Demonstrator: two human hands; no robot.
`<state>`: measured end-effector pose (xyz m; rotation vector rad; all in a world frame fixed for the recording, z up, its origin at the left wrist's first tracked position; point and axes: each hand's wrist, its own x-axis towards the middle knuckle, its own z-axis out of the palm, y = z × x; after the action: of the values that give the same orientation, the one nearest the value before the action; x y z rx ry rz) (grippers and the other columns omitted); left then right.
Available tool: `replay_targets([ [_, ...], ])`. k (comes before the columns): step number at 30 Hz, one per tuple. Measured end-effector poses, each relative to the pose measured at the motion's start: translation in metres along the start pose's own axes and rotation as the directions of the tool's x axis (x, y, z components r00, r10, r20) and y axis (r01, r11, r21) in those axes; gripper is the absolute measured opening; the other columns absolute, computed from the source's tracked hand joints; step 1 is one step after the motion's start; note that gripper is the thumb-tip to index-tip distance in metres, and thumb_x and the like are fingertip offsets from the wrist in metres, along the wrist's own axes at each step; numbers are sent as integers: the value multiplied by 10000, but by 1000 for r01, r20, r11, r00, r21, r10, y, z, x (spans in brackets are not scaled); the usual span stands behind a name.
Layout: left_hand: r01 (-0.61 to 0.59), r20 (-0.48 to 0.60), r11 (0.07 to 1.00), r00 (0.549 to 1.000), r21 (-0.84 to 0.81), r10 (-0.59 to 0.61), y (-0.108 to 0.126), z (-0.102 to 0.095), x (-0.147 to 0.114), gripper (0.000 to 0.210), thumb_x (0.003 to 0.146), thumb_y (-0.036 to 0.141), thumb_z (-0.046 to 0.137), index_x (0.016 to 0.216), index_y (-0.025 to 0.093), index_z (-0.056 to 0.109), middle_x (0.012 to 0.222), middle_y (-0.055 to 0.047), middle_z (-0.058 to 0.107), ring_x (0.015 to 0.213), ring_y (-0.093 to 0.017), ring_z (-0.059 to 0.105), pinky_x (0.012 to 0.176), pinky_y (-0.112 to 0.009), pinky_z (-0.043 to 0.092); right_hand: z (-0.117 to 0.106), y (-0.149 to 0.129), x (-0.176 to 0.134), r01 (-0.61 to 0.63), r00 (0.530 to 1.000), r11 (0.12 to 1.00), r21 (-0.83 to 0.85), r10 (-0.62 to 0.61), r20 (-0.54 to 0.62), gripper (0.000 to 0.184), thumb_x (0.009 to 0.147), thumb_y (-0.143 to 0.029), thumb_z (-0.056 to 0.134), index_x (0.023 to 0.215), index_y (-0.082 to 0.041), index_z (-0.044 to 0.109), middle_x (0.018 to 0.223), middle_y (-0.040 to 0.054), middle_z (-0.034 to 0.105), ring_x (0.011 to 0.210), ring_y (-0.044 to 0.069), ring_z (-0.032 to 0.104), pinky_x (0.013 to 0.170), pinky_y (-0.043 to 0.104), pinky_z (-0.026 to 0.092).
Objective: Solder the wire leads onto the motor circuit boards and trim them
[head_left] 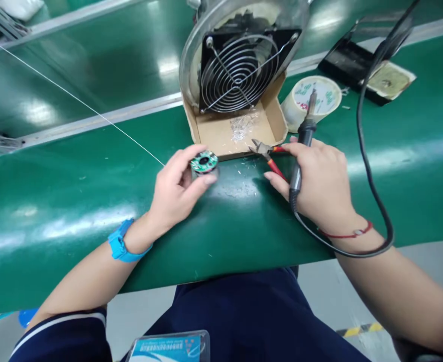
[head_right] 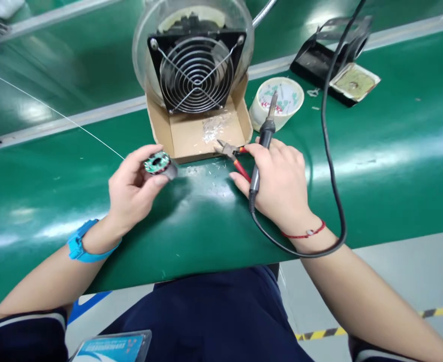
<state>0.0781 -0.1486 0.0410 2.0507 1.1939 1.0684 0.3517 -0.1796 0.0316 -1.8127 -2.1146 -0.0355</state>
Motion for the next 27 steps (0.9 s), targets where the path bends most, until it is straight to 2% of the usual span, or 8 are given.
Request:
replay_targets([
  [3,45,-175,996,983,-81,-59,-17,-11,23,437,919,569,585,1216,248,579,1138,-63,659,994,-188,653,826,-304,551,1,11,9,4,994,996,85,5,-113,473,893,-442,593,1250,-133,553,1314,191,611,1125,317,598,955,482,502],
  [7,169,-278,966,935,-195,-219,-58,-24,64,357,893,468,619,1136,212,565,1063,-69,691,961,-176,679,850,-286,566,7,31,29,-13,990,995,95,26,-137,454,848,-316,605,1266,-144,557,1139,150,674,992,287,631,874,459,536],
  [10,290,-290,956,913,-37,-288,-88,-31,96,316,867,332,626,1134,177,559,1101,-77,695,1010,-163,668,907,-267,537,8,41,36,36,974,988,149,-2,-226,378,849,-308,602,1196,-159,603,1001,107,701,896,255,638,819,427,553],
  [13,393,-296,910,892,134,-341,-108,-34,125,310,854,259,634,1138,157,562,1158,-88,689,1073,-170,644,965,-277,497,3,42,30,101,948,977,187,-37,-316,304,880,-283,578,1150,-157,638,978,101,719,859,230,654,796,395,565],
  [20,519,-338,801,842,297,-421,-119,-33,166,330,877,245,634,1194,178,570,1205,-133,679,1164,-263,616,1004,-361,446,-9,28,-3,142,924,971,194,-60,-377,273,922,-236,554,1163,-204,678,889,52,765,688,186,702,645,313,569],
  [22,562,-325,760,822,326,-468,-119,-35,169,364,861,232,654,1211,177,570,1201,-157,676,1174,-300,617,1001,-390,445,-5,26,-9,122,942,970,210,-47,-331,298,933,-274,558,1202,-215,673,800,29,759,602,174,698,559,280,550],
  [24,592,-331,731,802,338,-496,-117,-38,168,475,841,221,680,1289,167,531,1291,-188,618,1226,-333,588,1016,-417,439,0,28,-12,64,962,966,251,7,-273,356,945,-332,543,1267,-217,643,765,21,757,573,178,701,510,267,539],
  [27,613,-360,724,784,317,-506,-113,-47,157,552,882,254,660,1386,154,458,1418,-185,503,1281,-324,537,1056,-472,432,8,33,-10,-54,976,950,308,116,-186,463,954,-432,493,1351,-206,571,911,53,775,728,208,748,597,287,595],
])
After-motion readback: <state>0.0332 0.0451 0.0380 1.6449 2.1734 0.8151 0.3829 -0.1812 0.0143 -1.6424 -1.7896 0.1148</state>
